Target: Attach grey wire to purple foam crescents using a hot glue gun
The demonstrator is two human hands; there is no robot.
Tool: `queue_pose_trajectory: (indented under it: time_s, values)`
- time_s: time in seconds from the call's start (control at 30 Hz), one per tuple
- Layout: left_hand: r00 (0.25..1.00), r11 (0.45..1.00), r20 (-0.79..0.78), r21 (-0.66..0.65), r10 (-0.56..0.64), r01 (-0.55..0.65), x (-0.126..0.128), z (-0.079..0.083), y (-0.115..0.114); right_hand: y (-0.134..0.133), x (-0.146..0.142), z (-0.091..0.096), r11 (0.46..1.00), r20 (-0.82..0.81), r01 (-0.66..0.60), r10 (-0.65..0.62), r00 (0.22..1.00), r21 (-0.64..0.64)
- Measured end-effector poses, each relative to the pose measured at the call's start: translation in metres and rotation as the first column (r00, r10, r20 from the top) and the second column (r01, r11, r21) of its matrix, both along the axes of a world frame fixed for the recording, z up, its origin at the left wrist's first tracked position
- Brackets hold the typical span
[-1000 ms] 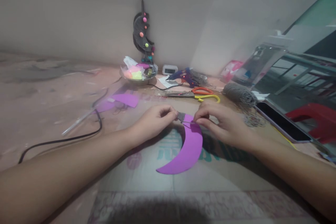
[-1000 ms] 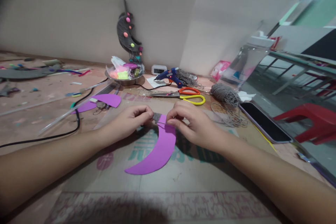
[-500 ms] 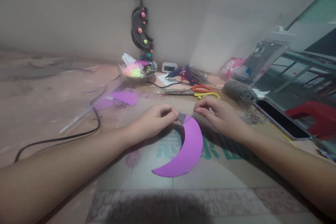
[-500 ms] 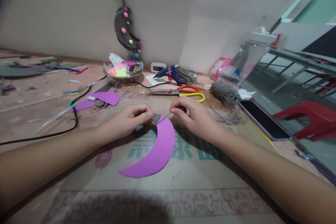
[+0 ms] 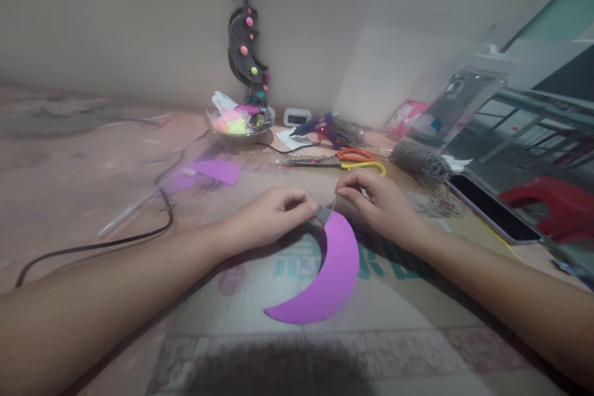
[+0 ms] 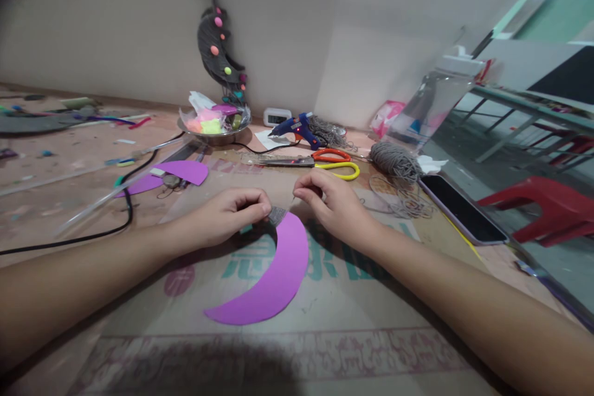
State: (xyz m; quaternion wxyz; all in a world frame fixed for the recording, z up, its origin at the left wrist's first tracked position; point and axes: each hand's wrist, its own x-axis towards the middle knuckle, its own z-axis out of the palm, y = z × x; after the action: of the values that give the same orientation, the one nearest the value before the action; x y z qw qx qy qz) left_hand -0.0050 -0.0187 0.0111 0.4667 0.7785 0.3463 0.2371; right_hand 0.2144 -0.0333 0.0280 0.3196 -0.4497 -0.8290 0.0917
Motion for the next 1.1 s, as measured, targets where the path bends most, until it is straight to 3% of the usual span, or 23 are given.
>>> queue_pose_trajectory:
  time_s: [0.47,0.6,0.7,0.83,0.9,1.0,1.1]
  values:
    - [0.999,0.999,-0.021,0.037,-0.037,0.038,-0.001,0.0,0.0,0.004,-0.009,-0.002,1.0,-0.032,0.024,-0.025,0.999,-0.01]
    - [1.0,0.999,0.021,0.03,-0.019,0.018,0.0,-0.002,0.001,0.008,-0.008,-0.005,0.998,-0.044,-0.02,0.017,0.999,-0.059]
    - [0.995,0.999,0.085,-0.012,0.052,-0.051,0.001,-0.004,0.001,0.013,0.0,-0.005,0.996,-0.17,0.014,-0.029,0.985,-0.088]
    - [0.975,0.984,0.13,-0.017,0.179,-0.179,0.001,-0.004,0.002,0.013,0.01,0.003,0.986,-0.446,0.104,-0.152,0.882,-0.131]
    - [0.966,0.973,0.131,0.02,0.224,-0.228,0.001,-0.005,0.002,0.009,0.01,0.007,0.957,-0.409,0.067,-0.183,0.894,-0.281]
    - [0.96,0.965,0.141,0.067,0.244,-0.255,0.003,-0.007,0.002,0.0,0.004,0.006,0.834,-0.283,-0.003,-0.184,0.941,-0.551]
    - [0.974,0.973,0.1,0.085,0.204,-0.212,0.001,-0.004,0.005,-0.003,-0.001,-0.003,0.774,-0.317,-0.053,-0.195,0.928,-0.631]
